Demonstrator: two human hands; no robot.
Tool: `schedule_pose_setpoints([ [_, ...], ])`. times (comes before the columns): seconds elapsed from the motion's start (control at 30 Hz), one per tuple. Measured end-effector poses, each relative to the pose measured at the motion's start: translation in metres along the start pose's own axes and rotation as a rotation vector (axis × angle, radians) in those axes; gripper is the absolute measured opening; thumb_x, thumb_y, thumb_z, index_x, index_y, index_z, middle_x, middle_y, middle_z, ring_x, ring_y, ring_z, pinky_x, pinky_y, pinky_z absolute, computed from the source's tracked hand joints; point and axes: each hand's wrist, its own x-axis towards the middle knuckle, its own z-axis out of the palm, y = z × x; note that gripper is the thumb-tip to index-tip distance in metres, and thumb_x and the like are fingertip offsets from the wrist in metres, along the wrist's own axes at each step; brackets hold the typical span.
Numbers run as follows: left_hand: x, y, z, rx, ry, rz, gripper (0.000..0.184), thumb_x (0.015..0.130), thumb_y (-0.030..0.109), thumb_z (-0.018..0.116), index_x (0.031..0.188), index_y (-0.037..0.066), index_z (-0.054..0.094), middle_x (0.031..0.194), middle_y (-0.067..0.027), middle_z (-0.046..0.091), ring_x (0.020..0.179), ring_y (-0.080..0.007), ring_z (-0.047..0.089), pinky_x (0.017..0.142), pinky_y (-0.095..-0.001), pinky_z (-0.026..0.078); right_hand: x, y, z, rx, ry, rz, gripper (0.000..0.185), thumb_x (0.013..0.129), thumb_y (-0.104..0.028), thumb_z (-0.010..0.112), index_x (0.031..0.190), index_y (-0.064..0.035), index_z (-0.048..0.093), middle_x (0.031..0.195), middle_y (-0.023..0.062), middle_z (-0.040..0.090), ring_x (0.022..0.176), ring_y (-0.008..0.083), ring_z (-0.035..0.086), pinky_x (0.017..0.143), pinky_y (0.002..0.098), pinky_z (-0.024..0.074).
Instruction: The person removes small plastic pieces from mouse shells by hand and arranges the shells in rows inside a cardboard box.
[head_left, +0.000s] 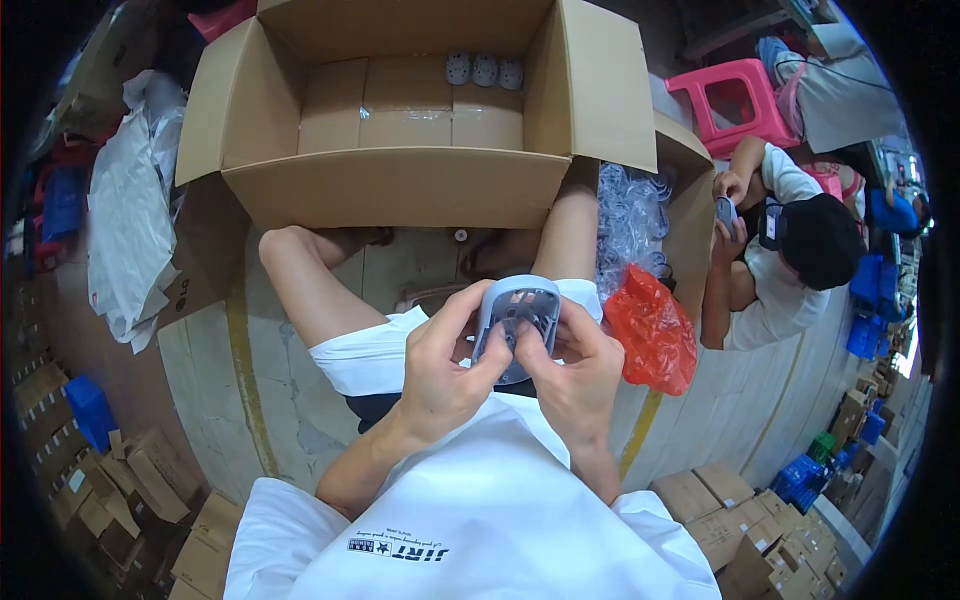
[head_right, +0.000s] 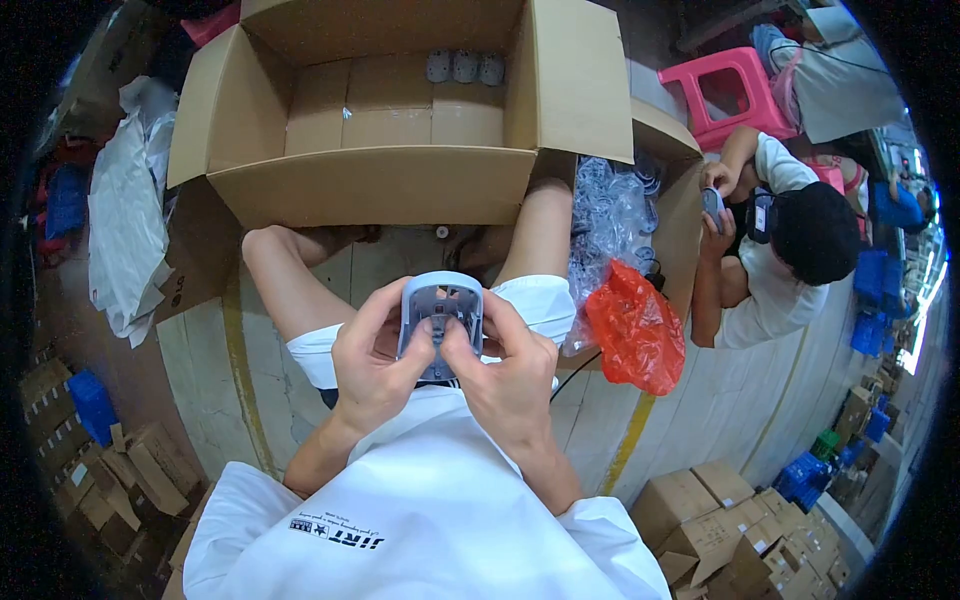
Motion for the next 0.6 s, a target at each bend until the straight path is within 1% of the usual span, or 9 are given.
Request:
schedule_pose_setpoints([
  [0.07, 0.001, 0.001, 0.004, 0.026, -0.002, 0.014, 0.039, 0.079, -0.003, 0.062, 0.117, -0.006, 0.056, 0.089, -0.0119, 0.066, 0.067, -0.0136, 0.056, 0.056, -0.0210, 0.049, 0.000, 0.001, -0.002, -0.027, 0.022, -0.017, 0.029, 0.076, 0.001, 0.066, 0.105, 0.0061, 0.063, 0.081, 0.0101, 0.071, 0.064, 0.0130, 0.063, 0.057, 0.0206, 0.0515],
  [0.2, 0.005, 0.001, 0.017, 0.075, 0.020, -0.055, 0.038, 0.079, -0.004, 0.062, 0.116, -0.005, 0.056, 0.093, -0.0113, 0.066, 0.070, -0.0143, 0.058, 0.062, -0.0221, 0.051, 0.008, 0.005, -0.014, 0.061, -0.018, 0.043, 0.029, 0.077, 0.001, 0.067, 0.106, 0.0054, 0.064, 0.083, 0.0092, 0.070, 0.067, 0.0131, 0.063, 0.061, 0.0199, 0.0512],
  [0.27, 0.014, 0.005, 0.028, -0.044, 0.039, -0.146, 0.038, 0.081, -0.006, 0.060, 0.119, -0.003, 0.054, 0.100, -0.0113, 0.065, 0.079, -0.0149, 0.060, 0.072, -0.0230, 0.051, 0.018, 0.009, -0.022, -0.008, -0.040, 0.066, 0.028, 0.078, 0.000, 0.067, 0.105, 0.0055, 0.064, 0.082, 0.0092, 0.070, 0.067, 0.0133, 0.063, 0.060, 0.0204, 0.0513],
  [0.3, 0.016, 0.003, 0.032, -0.059, -0.002, -0.141, 0.038, 0.081, -0.006, 0.060, 0.119, -0.003, 0.054, 0.100, -0.0113, 0.065, 0.079, -0.0149, 0.060, 0.072, -0.0230, 0.051, 0.023, 0.012, -0.027, 0.004, -0.078, 0.081, 0.030, 0.078, -0.001, 0.066, 0.107, 0.0047, 0.064, 0.085, 0.0091, 0.070, 0.070, 0.0132, 0.063, 0.062, 0.0205, 0.0514],
  [0.4, 0.027, -0.003, 0.040, -0.137, -0.015, -0.230, 0.037, 0.085, -0.006, 0.056, 0.122, -0.002, 0.051, 0.107, -0.0121, 0.063, 0.090, -0.0160, 0.060, 0.081, -0.0238, 0.049, 0.034, 0.029, -0.040, 0.104, -0.100, 0.131, 0.029, 0.081, -0.002, 0.066, 0.110, 0.0032, 0.063, 0.089, 0.0086, 0.070, 0.075, 0.0129, 0.064, 0.067, 0.0207, 0.0518],
  [0.47, 0.038, -0.005, 0.045, -0.142, -0.044, -0.251, 0.037, 0.086, -0.005, 0.055, 0.122, -0.002, 0.051, 0.108, -0.0123, 0.063, 0.091, -0.0159, 0.060, 0.082, -0.0236, 0.048, 0.045, 0.047, -0.050, 0.272, -0.077, 0.158, 0.028, 0.083, -0.003, 0.065, 0.111, 0.0022, 0.063, 0.090, 0.0083, 0.070, 0.076, 0.0127, 0.064, 0.068, 0.0209, 0.0518],
  [0.53, 0.043, -0.012, 0.052, -0.122, 0.050, -0.388, 0.035, 0.086, -0.005, 0.056, 0.121, -0.002, 0.051, 0.105, -0.0118, 0.064, 0.090, -0.0147, 0.060, 0.081, -0.0227, 0.048, 0.057, 0.077, -0.062, 0.437, -0.067, 0.190, 0.027, 0.086, -0.005, 0.064, 0.112, 0.0013, 0.063, 0.091, 0.0080, 0.070, 0.076, 0.0125, 0.063, 0.069, 0.0211, 0.0518],
  [0.57, 0.046, -0.018, 0.055, -0.120, 0.037, -0.391, 0.035, 0.086, -0.005, 0.056, 0.121, -0.002, 0.051, 0.105, -0.0118, 0.064, 0.090, -0.0147, 0.060, 0.081, -0.0227, 0.048, 0.069, 0.101, -0.077, 0.482, -0.007, 0.293, 0.023, 0.089, -0.007, 0.062, 0.112, 0.0003, 0.064, 0.090, 0.0073, 0.069, 0.074, 0.0126, 0.063, 0.070, 0.0213, 0.0522],
  [0.6, 0.050, -0.024, 0.057, -0.136, 0.034, -0.413, 0.035, 0.086, -0.005, 0.056, 0.120, -0.002, 0.051, 0.105, -0.0119, 0.064, 0.089, -0.0144, 0.060, 0.081, -0.0225, 0.048, 0.083, 0.127, -0.097, 0.464, 0.079, 0.360, 0.022, 0.087, -0.010, 0.064, 0.106, 0.0005, 0.067, 0.090, 0.0076, 0.070, 0.078, 0.0146, 0.065, 0.071, 0.0230, 0.0517],
])
